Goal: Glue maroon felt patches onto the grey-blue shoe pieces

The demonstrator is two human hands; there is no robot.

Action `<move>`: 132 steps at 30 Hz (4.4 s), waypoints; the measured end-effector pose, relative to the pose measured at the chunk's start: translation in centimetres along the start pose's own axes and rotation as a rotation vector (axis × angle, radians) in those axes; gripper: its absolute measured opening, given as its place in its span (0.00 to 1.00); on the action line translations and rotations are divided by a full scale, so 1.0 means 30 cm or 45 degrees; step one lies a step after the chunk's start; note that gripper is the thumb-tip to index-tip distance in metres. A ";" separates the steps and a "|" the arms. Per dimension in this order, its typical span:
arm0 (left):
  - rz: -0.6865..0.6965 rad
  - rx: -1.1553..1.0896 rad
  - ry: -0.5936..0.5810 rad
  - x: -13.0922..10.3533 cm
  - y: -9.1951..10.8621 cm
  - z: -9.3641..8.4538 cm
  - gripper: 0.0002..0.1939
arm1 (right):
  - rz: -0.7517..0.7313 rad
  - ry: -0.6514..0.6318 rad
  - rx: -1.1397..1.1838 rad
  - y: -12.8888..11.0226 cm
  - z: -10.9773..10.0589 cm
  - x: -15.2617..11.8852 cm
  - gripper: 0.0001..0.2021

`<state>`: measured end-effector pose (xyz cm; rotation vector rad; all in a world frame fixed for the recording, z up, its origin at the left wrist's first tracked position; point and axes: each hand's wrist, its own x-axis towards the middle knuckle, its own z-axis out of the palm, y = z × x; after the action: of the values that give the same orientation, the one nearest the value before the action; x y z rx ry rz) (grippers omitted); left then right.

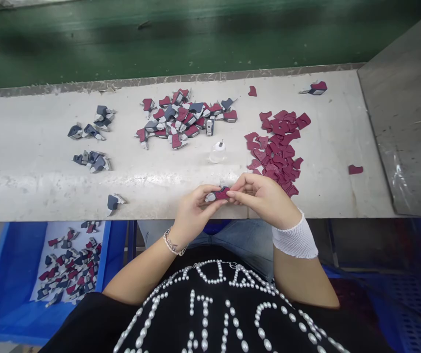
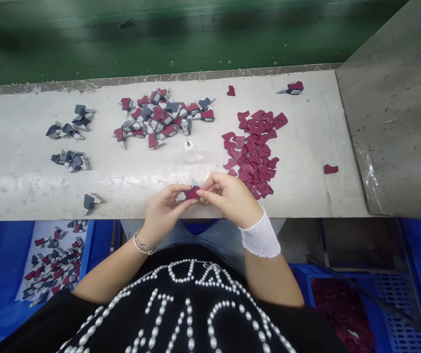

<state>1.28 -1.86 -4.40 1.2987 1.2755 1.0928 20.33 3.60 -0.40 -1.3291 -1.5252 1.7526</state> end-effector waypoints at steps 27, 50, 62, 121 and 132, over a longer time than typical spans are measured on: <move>0.248 0.283 -0.087 -0.011 0.100 -0.059 0.11 | -0.060 -0.344 0.078 -0.020 -0.023 0.013 0.14; 0.553 0.419 -0.180 -0.015 0.131 -0.092 0.16 | -0.014 -0.467 0.252 -0.017 -0.041 0.014 0.12; 0.636 0.747 0.181 -0.004 0.086 -0.070 0.13 | -0.138 0.085 -0.181 -0.050 0.045 -0.050 0.13; -0.113 -0.031 0.251 0.026 0.018 -0.005 0.13 | -0.143 0.108 -0.208 -0.053 0.037 -0.008 0.07; -0.064 0.076 0.182 0.025 0.009 -0.007 0.11 | -0.187 0.129 -0.412 -0.061 0.040 -0.012 0.08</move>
<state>1.15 -1.09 -4.12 1.2439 1.4491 1.1363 19.01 3.24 1.32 -1.3908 -1.8535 1.3693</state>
